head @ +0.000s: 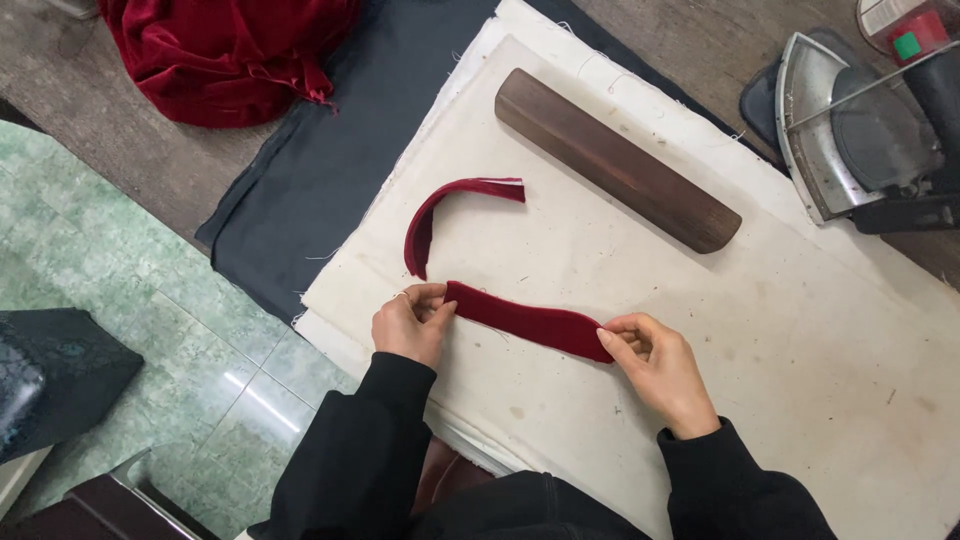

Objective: Ironing and pressing small strips of red velvet fabric using a steam iron and a wooden clapper block to set the folds.

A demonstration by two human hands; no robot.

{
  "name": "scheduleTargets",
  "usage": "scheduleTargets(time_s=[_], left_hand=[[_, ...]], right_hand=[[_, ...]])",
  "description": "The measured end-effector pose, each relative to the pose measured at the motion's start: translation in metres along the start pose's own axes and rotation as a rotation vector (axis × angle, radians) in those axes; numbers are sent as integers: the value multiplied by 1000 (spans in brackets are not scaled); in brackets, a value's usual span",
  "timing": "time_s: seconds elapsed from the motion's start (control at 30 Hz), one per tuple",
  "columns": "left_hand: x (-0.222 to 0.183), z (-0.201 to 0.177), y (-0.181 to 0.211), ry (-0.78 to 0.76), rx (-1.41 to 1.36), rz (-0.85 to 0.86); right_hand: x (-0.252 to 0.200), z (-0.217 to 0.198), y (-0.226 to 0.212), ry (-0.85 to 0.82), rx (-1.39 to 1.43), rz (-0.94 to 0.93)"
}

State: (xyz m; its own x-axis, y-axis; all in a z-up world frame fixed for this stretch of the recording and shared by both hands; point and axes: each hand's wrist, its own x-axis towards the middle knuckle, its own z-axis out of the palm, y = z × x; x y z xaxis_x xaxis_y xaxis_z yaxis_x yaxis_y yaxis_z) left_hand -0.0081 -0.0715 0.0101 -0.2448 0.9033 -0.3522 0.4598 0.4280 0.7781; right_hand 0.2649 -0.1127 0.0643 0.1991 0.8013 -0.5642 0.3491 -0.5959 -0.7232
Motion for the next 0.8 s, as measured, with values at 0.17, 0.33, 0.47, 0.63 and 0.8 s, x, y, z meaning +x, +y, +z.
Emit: scheduleTargets(time_s=[0.17, 0.33, 0.47, 0.63, 0.8], left_hand=[[3, 2, -2, -18, 64, -8], [14, 3, -10, -54, 102, 1], [8, 1, 8, -122, 71, 87], [-16, 4, 54, -228, -107, 278], [-29, 5, 74, -358, -230, 397]], right_hand=[[1, 0, 2, -14, -38, -11], [3, -3, 0, -77, -231, -39], [-2, 4, -36, -55, -387, -366], [0, 25, -58, -158, -252, -593], [1, 33, -59, -201, -16, -547]])
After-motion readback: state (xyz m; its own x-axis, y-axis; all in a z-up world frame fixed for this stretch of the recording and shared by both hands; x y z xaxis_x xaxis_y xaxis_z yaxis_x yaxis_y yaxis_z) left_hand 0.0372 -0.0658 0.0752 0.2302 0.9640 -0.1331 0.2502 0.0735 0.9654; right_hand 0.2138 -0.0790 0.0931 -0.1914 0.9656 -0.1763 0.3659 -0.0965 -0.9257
